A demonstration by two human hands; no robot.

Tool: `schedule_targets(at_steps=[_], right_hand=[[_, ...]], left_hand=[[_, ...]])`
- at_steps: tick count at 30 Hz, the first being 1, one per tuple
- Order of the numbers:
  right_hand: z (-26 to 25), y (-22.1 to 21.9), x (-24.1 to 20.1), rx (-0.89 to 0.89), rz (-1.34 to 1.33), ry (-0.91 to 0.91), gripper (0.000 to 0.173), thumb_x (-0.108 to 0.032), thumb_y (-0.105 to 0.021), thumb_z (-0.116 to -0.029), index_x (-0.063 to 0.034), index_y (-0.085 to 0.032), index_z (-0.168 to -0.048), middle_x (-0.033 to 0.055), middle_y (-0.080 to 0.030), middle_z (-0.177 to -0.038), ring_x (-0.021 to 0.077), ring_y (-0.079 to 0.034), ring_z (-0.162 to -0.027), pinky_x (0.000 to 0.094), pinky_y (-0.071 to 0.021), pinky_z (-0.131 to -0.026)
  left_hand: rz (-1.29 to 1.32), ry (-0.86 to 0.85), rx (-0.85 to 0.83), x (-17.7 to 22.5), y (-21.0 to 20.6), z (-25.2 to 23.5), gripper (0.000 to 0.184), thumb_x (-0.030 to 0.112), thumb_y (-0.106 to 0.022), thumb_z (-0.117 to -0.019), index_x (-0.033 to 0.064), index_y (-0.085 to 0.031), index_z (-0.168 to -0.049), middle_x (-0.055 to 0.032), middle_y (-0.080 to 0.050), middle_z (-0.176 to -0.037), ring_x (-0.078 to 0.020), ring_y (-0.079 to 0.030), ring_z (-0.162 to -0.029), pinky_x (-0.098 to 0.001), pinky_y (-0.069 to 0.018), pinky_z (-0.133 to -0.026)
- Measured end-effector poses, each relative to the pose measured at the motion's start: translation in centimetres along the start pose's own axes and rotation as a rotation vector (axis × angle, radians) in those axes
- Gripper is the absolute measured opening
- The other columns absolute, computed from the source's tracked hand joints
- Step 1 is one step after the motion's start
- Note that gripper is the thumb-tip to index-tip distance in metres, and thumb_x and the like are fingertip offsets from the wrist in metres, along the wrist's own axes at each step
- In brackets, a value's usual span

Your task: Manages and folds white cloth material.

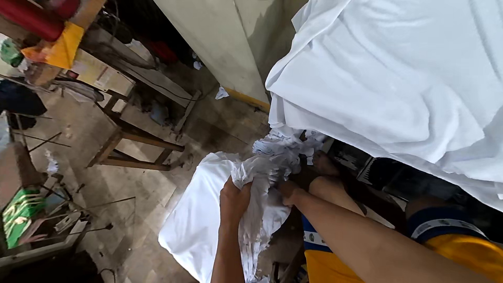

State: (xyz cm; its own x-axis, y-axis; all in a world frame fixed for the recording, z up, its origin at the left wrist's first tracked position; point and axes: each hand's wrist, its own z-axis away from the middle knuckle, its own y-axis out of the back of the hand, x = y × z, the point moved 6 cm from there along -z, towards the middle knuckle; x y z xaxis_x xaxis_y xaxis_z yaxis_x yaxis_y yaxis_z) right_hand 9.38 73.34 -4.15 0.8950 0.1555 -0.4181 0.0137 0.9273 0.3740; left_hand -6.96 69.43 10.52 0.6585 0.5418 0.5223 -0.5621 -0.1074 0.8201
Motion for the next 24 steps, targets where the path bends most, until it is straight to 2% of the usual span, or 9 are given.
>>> schedule_targets(at_steps=[4,6,8,10,13,15,18,21,24], right_hand=[[2.0,5.1,1.9,0.167,-0.234,-0.050,0.076,-0.019,-0.078,-0.0863,0.0082,-0.041,-0.147,0.0304,-0.057,-0.136,0.0453,-0.059,-0.124,0.0640,-0.0472,-0.102],[3.0,7.5,2.2,0.169,-0.502,-0.015,0.058,-0.018,-0.073,-0.0894,0.0041,-0.050,-0.138,0.0236,-0.065,-0.109,0.0346,-0.066,-0.093,0.0536,-0.0554,-0.080],[4.7,9.2,0.4,0.102,-0.932,0.170,0.025,-0.011,-0.062,-0.0956,-0.0015,-0.057,-0.118,0.0033,-0.048,-0.069,0.0106,-0.042,-0.054,0.0276,-0.0384,-0.050],[6.4,11.0,-3.2,0.011,-1.222,0.376,0.010,-0.005,-0.056,-0.0972,-0.0061,-0.053,-0.107,-0.0065,-0.037,-0.058,0.0024,-0.032,-0.045,0.0196,-0.0302,-0.044],[7.9,12.7,-6.7,0.076,-1.205,0.423,0.036,-0.004,-0.067,-0.0917,-0.0037,-0.051,-0.124,-0.0001,-0.051,-0.068,0.0040,-0.040,-0.048,0.0194,-0.0342,-0.045],[8.9,13.2,-6.9,0.031,-1.122,0.404,0.035,-0.022,-0.067,-0.0999,-0.0058,-0.053,-0.128,0.0055,-0.067,-0.085,0.0087,-0.057,-0.058,0.0222,-0.0477,-0.052],[10.1,9.9,-6.1,-0.308,-1.083,0.368,0.069,-0.066,-0.027,-0.1054,-0.0067,-0.062,-0.113,0.0078,-0.071,-0.089,0.0172,-0.069,-0.071,0.0327,-0.0577,-0.063],[8.8,4.0,-7.0,-0.649,-1.362,0.455,0.119,-0.092,-0.002,-0.0851,0.0010,-0.048,-0.145,0.0266,-0.064,-0.130,0.0375,-0.067,-0.114,0.0541,-0.0552,-0.096],[6.2,5.4,-8.2,-0.199,-1.788,0.420,0.097,-0.086,-0.007,-0.0907,-0.0167,-0.055,-0.138,0.0112,-0.068,-0.121,0.0232,-0.066,-0.108,0.0483,-0.0568,-0.088]], left_hand=[[-0.038,-0.047,-0.017,0.8,0.0,0.3,0.037,0.037,-0.070,-0.0975,0.0077,-0.067,-0.120,-0.0165,-0.073,-0.098,-0.0343,-0.072,-0.091,-0.0641,-0.0548,-0.079],[-0.142,-0.036,-0.057,1.5,-0.6,0.6,0.051,0.047,-0.072,-0.0935,0.0068,-0.065,-0.125,-0.0184,-0.073,-0.100,-0.0377,-0.071,-0.093,-0.0656,-0.0551,-0.079],[-0.292,-0.004,-0.131,2.7,-2.3,1.4,0.082,0.066,-0.074,-0.0828,0.0045,-0.057,-0.134,-0.0207,-0.069,-0.112,-0.0400,-0.070,-0.100,-0.0652,-0.0555,-0.081],[-0.389,0.041,-0.177,3.8,-3.8,1.7,0.097,0.067,-0.078,-0.0781,0.0013,-0.048,-0.143,-0.0243,-0.064,-0.124,-0.0440,-0.067,-0.105,-0.0656,-0.0547,-0.081],[-0.290,0.099,-0.058,3.1,-0.3,0.4,0.057,0.044,-0.072,-0.0935,0.0043,-0.061,-0.133,-0.0277,-0.070,-0.108,-0.0504,-0.068,-0.098,-0.0723,-0.0512,-0.078],[-0.204,0.063,0.028,2.3,3.8,0.0,0.043,0.035,-0.069,-0.0967,0.0027,-0.065,-0.125,-0.0276,-0.070,-0.105,-0.0497,-0.067,-0.097,-0.0731,-0.0504,-0.080],[-0.099,-0.045,0.161,1.3,9.1,1.7,0.040,0.039,-0.069,-0.0968,0.0054,-0.065,-0.119,-0.0203,-0.070,-0.095,-0.0390,-0.069,-0.083,-0.0658,-0.0533,-0.071],[-0.106,-0.147,0.233,4.2,11.0,4.6,0.036,0.032,-0.068,-0.0961,0.0053,-0.064,-0.120,-0.0169,-0.070,-0.097,-0.0325,-0.070,-0.084,-0.0606,-0.0560,-0.072],[-0.243,-0.263,0.178,5.2,7.4,8.3,0.050,0.014,-0.075,-0.0804,-0.0008,-0.064,-0.127,-0.0225,-0.068,-0.115,-0.0392,-0.069,-0.102,-0.0624,-0.0571,-0.081]])
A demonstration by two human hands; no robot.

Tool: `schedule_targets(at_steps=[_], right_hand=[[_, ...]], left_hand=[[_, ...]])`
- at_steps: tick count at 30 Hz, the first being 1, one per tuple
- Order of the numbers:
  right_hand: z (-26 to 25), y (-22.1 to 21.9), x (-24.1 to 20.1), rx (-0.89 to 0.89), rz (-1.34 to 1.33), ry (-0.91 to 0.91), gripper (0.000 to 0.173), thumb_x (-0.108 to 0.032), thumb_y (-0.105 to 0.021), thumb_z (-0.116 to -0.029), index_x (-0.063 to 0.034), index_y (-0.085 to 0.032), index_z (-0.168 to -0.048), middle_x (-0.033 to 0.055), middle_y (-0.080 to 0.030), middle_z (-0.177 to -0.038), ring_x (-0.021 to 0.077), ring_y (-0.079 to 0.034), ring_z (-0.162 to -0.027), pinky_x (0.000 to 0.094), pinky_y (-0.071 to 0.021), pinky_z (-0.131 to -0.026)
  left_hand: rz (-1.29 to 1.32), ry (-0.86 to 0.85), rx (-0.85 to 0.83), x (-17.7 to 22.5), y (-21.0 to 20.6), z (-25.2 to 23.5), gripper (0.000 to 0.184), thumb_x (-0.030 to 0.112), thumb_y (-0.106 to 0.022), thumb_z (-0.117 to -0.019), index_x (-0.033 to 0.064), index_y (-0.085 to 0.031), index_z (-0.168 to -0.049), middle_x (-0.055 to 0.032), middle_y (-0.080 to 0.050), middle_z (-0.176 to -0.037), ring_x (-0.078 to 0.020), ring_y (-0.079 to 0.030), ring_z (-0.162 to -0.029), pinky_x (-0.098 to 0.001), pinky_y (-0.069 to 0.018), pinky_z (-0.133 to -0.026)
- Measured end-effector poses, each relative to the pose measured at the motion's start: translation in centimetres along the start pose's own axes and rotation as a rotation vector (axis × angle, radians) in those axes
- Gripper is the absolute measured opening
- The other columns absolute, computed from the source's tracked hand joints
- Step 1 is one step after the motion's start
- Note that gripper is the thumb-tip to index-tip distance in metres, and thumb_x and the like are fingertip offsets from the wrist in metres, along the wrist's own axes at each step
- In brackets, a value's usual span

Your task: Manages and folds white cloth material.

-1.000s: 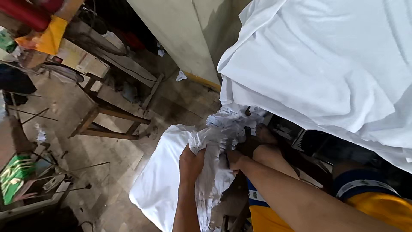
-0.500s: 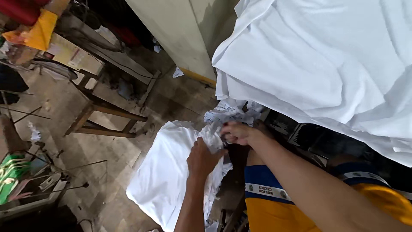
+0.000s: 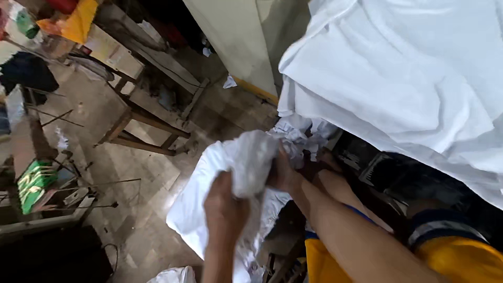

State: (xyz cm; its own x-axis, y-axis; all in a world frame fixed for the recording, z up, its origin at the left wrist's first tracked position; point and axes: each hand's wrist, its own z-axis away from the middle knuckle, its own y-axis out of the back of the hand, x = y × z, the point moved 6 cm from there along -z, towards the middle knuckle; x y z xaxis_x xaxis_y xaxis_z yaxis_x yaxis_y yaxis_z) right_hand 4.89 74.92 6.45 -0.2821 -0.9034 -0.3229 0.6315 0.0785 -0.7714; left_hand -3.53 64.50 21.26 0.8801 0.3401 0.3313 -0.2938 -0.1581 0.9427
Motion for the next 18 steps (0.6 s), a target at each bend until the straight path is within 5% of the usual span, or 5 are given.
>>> schedule_targets(at_steps=[2,4,7,10,18], right_hand=[[-1.9,0.5,-3.4,0.098,0.156,0.316,0.067,-0.053,-0.010,-0.1101,-0.0142,-0.036,-0.158,0.0079,-0.051,-0.152,0.0138,-0.050,-0.137,0.0395,-0.0434,-0.113],[-3.7,1.2,-4.7,0.213,0.471,0.284,0.062,-0.050,-0.029,-0.1107,-0.0105,-0.036,-0.159,0.0102,-0.045,-0.158,0.0173,-0.043,-0.145,0.0427,-0.0370,-0.119],[-7.2,6.0,-3.9,0.440,0.771,-0.014,0.093,-0.071,-0.072,-0.0815,-0.0002,-0.056,-0.140,0.0203,-0.064,-0.133,0.0318,-0.062,-0.124,0.0546,-0.0506,-0.105],[-9.6,8.5,-3.0,0.456,0.978,-0.096,0.095,-0.051,-0.092,-0.0696,0.0017,-0.054,-0.138,0.0211,-0.067,-0.125,0.0319,-0.067,-0.115,0.0516,-0.0548,-0.100],[-3.9,7.2,-9.6,0.635,0.639,0.356,0.068,-0.012,-0.081,-0.0802,-0.0027,-0.049,-0.139,0.0221,-0.065,-0.121,0.0351,-0.067,-0.106,0.0578,-0.0577,-0.085]], left_hand=[[-0.026,-0.126,-0.009,0.3,-3.9,3.5,0.054,0.011,-0.080,-0.0677,0.0057,-0.073,-0.121,-0.0176,-0.071,-0.113,-0.0361,-0.070,-0.102,-0.0552,-0.0603,-0.077],[0.012,-0.212,0.008,0.4,-7.0,6.1,0.048,0.009,-0.077,-0.0662,0.0120,-0.076,-0.115,-0.0114,-0.072,-0.104,-0.0314,-0.070,-0.094,-0.0491,-0.0607,-0.073],[0.053,-0.212,-0.042,1.4,-9.4,7.7,0.042,0.014,-0.075,-0.0727,0.0188,-0.075,-0.114,-0.0060,-0.072,-0.102,-0.0282,-0.069,-0.093,-0.0462,-0.0597,-0.073],[0.079,-0.158,-0.116,2.1,-11.1,8.5,0.036,0.021,-0.075,-0.0810,0.0233,-0.075,-0.117,-0.0031,-0.071,-0.102,-0.0251,-0.067,-0.095,-0.0428,-0.0588,-0.075],[0.175,-0.008,-0.020,0.3,-15.1,10.6,0.045,0.014,-0.075,-0.0731,0.0193,-0.076,-0.118,-0.0033,-0.072,-0.111,-0.0266,-0.067,-0.100,-0.0454,-0.0576,-0.080]])
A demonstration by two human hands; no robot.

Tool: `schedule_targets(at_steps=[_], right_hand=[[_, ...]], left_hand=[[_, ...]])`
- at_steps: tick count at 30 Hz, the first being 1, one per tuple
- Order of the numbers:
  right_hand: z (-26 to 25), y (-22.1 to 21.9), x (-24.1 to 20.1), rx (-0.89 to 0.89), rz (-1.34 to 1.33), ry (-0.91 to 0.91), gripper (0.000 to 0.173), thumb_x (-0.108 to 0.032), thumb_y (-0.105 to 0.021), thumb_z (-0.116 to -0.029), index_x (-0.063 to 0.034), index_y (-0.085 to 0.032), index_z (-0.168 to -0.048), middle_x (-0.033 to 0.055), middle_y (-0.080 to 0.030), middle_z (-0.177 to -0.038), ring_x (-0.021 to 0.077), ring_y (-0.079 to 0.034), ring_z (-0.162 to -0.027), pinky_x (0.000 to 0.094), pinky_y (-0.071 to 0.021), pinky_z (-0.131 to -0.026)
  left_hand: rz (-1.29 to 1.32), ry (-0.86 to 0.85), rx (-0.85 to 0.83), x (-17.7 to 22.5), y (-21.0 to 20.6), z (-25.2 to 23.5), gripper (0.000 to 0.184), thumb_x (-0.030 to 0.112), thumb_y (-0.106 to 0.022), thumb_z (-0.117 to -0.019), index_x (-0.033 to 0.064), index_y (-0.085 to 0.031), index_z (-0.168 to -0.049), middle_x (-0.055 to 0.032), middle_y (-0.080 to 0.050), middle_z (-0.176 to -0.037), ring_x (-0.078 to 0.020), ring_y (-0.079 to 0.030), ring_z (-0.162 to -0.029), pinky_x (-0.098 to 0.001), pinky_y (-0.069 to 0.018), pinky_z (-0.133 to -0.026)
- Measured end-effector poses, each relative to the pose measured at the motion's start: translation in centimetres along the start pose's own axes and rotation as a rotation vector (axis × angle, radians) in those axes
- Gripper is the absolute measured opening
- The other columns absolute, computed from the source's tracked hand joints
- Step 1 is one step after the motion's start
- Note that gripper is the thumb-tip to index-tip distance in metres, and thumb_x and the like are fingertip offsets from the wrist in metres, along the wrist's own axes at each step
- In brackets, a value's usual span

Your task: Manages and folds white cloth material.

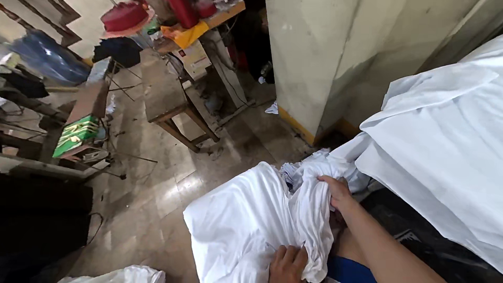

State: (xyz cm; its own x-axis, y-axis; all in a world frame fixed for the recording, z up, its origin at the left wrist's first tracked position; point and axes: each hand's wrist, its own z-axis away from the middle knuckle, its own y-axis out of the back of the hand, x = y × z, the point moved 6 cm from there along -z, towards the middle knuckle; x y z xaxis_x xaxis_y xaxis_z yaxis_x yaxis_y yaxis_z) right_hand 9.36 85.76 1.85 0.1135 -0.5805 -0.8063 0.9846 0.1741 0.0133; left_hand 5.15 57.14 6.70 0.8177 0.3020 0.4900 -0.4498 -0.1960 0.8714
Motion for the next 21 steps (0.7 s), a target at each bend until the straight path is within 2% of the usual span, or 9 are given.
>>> schedule_targets(at_steps=[4,5,8,10,12,15,17,18,21], right_hand=[[10.3,-7.0,-7.9,-0.238,0.451,0.690,0.050,-0.012,-0.078,-0.0863,0.0034,-0.056,-0.129,0.0171,-0.070,-0.109,0.0251,-0.071,-0.097,0.0473,-0.0604,-0.086],[13.8,-9.4,-7.8,-0.398,0.682,0.854,0.044,-0.010,-0.075,-0.0867,0.0029,-0.060,-0.126,0.0166,-0.070,-0.111,0.0267,-0.069,-0.102,0.0490,-0.0582,-0.090],[19.7,-13.6,-1.5,-0.927,1.178,1.264,0.052,0.001,-0.069,-0.0856,-0.0177,-0.065,-0.134,0.0081,-0.063,-0.137,0.0309,-0.059,-0.126,0.0563,-0.0501,-0.101],[19.8,-12.4,2.6,-1.261,1.324,1.149,0.057,-0.009,-0.071,-0.0865,-0.0237,-0.062,-0.140,0.0089,-0.051,-0.154,0.0360,-0.043,-0.145,0.0659,-0.0333,-0.114],[18.8,-9.6,2.4,-1.271,1.183,0.932,0.051,-0.037,-0.070,-0.0930,-0.0223,-0.062,-0.142,0.0099,-0.044,-0.160,0.0301,-0.031,-0.153,0.0605,-0.0209,-0.124],[13.0,-3.9,0.3,-0.809,0.764,0.573,0.063,-0.049,-0.069,-0.0942,-0.0113,-0.058,-0.143,0.0068,-0.061,-0.142,0.0165,-0.056,-0.133,0.0420,-0.0461,-0.115],[10.6,-0.8,3.1,-0.777,0.699,0.094,0.081,-0.059,-0.070,-0.0904,-0.0134,-0.044,-0.152,0.0065,-0.063,-0.138,0.0173,-0.063,-0.123,0.0410,-0.0542,-0.105],[10.8,0.1,4.5,-0.802,0.633,-0.112,0.080,-0.061,-0.070,-0.0898,-0.0126,-0.047,-0.150,0.0088,-0.068,-0.130,0.0211,-0.068,-0.116,0.0438,-0.0581,-0.099],[13.1,-1.9,3.0,-0.875,0.507,-0.310,0.062,-0.050,-0.068,-0.0958,-0.0084,-0.056,-0.139,0.0115,-0.073,-0.116,0.0237,-0.072,-0.105,0.0445,-0.0614,-0.091]], left_hand=[[-0.020,0.031,0.142,0.6,-1.1,-0.5,0.043,0.014,-0.074,-0.0717,0.0185,-0.075,-0.114,-0.0035,-0.072,-0.111,-0.0248,-0.067,-0.099,-0.0439,-0.0578,-0.079],[-0.025,0.023,0.176,0.7,-1.2,-0.7,0.041,0.015,-0.073,-0.0708,0.0180,-0.075,-0.112,-0.0037,-0.072,-0.108,-0.0248,-0.067,-0.098,-0.0437,-0.0578,-0.078],[-0.030,0.046,0.110,1.2,-1.1,-0.3,0.042,0.015,-0.077,-0.0702,0.0197,-0.077,-0.112,-0.0041,-0.074,-0.110,-0.0279,-0.069,-0.104,-0.0487,-0.0583,-0.084],[-0.027,0.104,-0.016,1.2,-1.3,0.6,0.032,0.020,-0.074,-0.0815,0.0167,-0.078,-0.113,-0.0081,-0.076,-0.109,-0.0304,-0.071,-0.105,-0.0532,-0.0570,-0.091],[0.041,0.186,-0.143,0.9,-1.4,1.1,0.033,0.026,-0.069,-0.0915,0.0162,-0.074,-0.123,-0.0101,-0.074,-0.118,-0.0300,-0.069,-0.113,-0.0549,-0.0542,-0.097],[0.110,0.184,-0.032,1.4,0.1,0.3,0.055,0.020,-0.077,-0.0807,0.0212,-0.066,-0.134,-0.0082,-0.067,-0.132,-0.0294,-0.062,-0.125,-0.0551,-0.0512,-0.104],[0.144,0.244,0.040,3.3,1.9,1.3,0.054,0.024,-0.075,-0.0858,0.0198,-0.065,-0.138,-0.0113,-0.064,-0.138,-0.0320,-0.059,-0.129,-0.0545,-0.0502,-0.106],[0.179,0.245,0.081,4.9,3.0,2.1,0.046,0.027,-0.073,-0.0900,0.0190,-0.067,-0.135,-0.0119,-0.063,-0.139,-0.0318,-0.058,-0.130,-0.0526,-0.0492,-0.107],[0.396,0.092,0.142,8.1,3.3,3.5,0.025,0.025,-0.066,-0.0978,0.0173,-0.074,-0.120,-0.0049,-0.072,-0.119,-0.0207,-0.065,-0.117,-0.0421,-0.0530,-0.104]])
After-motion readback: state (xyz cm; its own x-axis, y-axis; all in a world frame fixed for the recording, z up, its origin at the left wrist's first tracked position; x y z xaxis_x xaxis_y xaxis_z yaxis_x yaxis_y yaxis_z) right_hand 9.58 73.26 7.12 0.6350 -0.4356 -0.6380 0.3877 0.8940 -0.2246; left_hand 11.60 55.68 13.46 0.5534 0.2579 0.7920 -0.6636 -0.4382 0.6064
